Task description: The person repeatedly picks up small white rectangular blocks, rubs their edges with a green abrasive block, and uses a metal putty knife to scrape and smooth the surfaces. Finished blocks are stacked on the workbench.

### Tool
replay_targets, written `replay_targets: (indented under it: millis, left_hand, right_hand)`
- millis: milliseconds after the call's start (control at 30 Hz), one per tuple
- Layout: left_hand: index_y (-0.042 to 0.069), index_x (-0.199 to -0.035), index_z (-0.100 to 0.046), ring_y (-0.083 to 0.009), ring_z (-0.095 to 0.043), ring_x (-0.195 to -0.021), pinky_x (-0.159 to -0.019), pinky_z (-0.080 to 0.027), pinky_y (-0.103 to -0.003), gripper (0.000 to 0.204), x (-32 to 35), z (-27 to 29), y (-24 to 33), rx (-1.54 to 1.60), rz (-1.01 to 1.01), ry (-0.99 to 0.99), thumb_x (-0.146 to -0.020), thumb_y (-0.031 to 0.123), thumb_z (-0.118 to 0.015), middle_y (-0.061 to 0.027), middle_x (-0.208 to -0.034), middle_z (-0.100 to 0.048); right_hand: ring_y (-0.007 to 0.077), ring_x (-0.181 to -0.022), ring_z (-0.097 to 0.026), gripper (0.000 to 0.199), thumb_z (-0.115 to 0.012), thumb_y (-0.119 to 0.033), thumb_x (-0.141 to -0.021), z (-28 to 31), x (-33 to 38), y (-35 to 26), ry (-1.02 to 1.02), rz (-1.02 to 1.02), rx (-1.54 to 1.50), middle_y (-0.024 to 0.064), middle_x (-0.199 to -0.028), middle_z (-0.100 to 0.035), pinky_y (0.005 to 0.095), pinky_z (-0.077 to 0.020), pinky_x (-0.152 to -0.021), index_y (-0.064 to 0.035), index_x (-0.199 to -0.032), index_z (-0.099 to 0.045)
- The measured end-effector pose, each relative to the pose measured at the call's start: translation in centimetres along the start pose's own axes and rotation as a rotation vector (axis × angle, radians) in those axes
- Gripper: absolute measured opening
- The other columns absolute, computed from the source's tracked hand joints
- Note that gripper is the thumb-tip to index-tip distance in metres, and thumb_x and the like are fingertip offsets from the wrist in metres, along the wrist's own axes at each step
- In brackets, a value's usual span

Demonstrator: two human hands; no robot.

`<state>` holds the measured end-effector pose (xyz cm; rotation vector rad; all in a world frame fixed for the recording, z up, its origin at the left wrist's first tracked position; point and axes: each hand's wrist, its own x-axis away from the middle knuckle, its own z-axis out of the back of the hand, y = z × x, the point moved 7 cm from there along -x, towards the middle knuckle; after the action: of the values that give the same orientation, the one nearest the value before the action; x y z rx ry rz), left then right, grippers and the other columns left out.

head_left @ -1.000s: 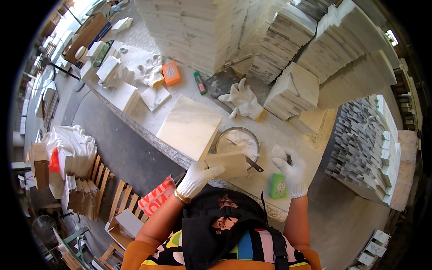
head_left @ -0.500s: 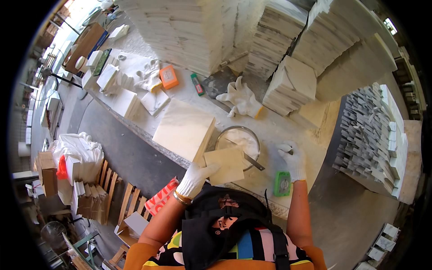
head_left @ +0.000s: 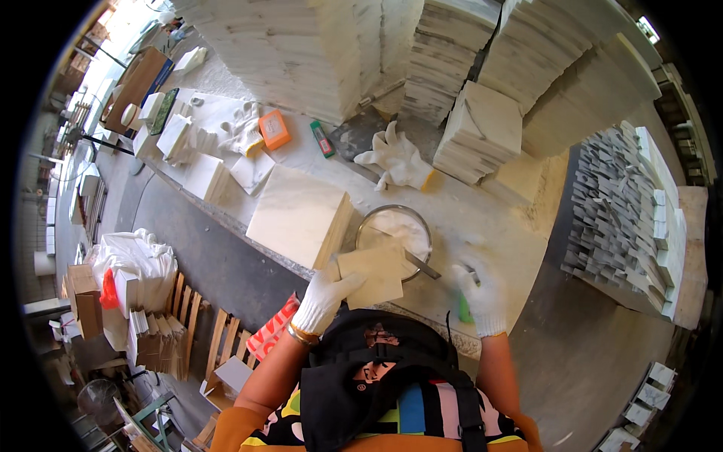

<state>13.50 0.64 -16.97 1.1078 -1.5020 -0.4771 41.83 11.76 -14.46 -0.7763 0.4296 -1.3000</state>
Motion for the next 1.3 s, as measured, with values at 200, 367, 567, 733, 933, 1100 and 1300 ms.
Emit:
replay_targets:
  millis: [200, 367, 567, 733, 933, 1100, 1300]
  left_hand:
    - [-0.004, -0.138, -0.056, -0.0127, -0.064, -0.106, -0.089, -0.053, -0.029, 0.048, 1.2, -0.1, 1.6, -0.171, -0.025, 0.075, -0.094, 0.011, -0.065, -0.0082, -0.121, -0.067]
    - [-0.004, -0.142, -0.052, -0.0131, -0.063, -0.108, -0.093, -0.052, -0.028, 0.052, 1.5, 0.9, 0.9, -0.25, -0.016, 0.09, -0.094, 0.009, -0.066, -0.0083, -0.124, -0.066]
    - [-0.005, -0.14, -0.053, -0.0121, -0.062, -0.1, -0.086, -0.052, -0.027, 0.053, 1.5, 0.8, 0.4, -0.148, -0.055, 0.109, -0.093, 0.013, -0.067, -0.0078, -0.117, -0.068]
    - [-0.004, -0.141, -0.053, -0.0115, -0.062, -0.1, -0.085, -0.052, -0.027, 0.054, 1.3, 0.9, 0.5, -0.128, -0.073, 0.093, -0.093, 0.014, -0.068, -0.0076, -0.118, -0.067]
    - [-0.005, -0.139, -0.056, -0.0089, -0.059, -0.091, -0.078, -0.051, -0.025, 0.055, 1.5, 0.5, 1.1, -0.107, -0.051, 0.111, -0.092, 0.018, -0.07, -0.0057, -0.111, -0.069]
    - [-0.003, -0.143, -0.052, -0.0115, -0.063, -0.1, -0.084, -0.053, -0.026, 0.054, 1.3, 0.8, 0.9, -0.169, -0.018, 0.081, -0.093, 0.012, -0.068, -0.0074, -0.121, -0.067]
    - [-0.003, -0.14, -0.055, -0.0117, -0.065, -0.097, -0.086, -0.053, -0.027, 0.052, 1.5, 0.6, 1.8, -0.398, -0.013, 0.134, -0.092, 0.013, -0.069, -0.0085, -0.117, -0.07]
  right_hand:
    - [0.0303, -0.089, -0.069, 0.03, -0.067, -0.036, -0.093, -5.1, -1.8, -4.0, -0.261, 0.102, 0.172, 0.012, -0.103, -0.074, 0.0394, -0.0539, -0.076, -0.0177, -0.116, -0.074]
    - [0.0263, -0.085, -0.07, 0.029, -0.066, -0.029, -0.094, -6.7, -2.5, -1.3, -0.279, -0.001, -0.045, 0.0109, -0.099, -0.074, 0.0368, -0.0544, -0.073, -0.0145, -0.117, -0.074]
    - [0.0082, -0.069, -0.059, 0.027, -0.067, -0.019, -0.096, -5.9, -2.2, -2.4, -0.348, -0.351, -0.502, 0.0019, -0.087, -0.07, 0.0234, -0.0483, -0.063, -0.0035, -0.116, -0.073]
    - [0.0084, -0.073, -0.062, 0.026, -0.069, -0.015, -0.095, -3.8, -2.0, -5.9, -0.231, -0.194, -0.552, 0.0026, -0.087, -0.07, 0.0222, -0.0488, -0.063, -0.0013, -0.117, -0.072]
    - [0.0248, -0.093, -0.073, 0.021, -0.072, -0.012, -0.092, -1.9, -1.5, -9.8, -0.053, 0.219, -0.22, 0.0154, -0.105, -0.075, 0.0325, -0.0561, -0.083, -0.0017, -0.11, -0.074]
    - [0.0216, -0.092, -0.072, 0.023, -0.072, -0.01, -0.091, -1.6, -1.1, -8.1, -0.015, 0.169, -0.185, 0.0145, -0.105, -0.075, 0.0315, -0.055, -0.082, -0.003, -0.113, -0.074]
    - [0.0231, -0.092, -0.072, 0.023, -0.072, -0.009, -0.09, -1.0, -1.1, -9.8, -0.003, 0.227, -0.199, 0.0144, -0.104, -0.075, 0.0322, -0.0552, -0.083, -0.0027, -0.112, -0.074]
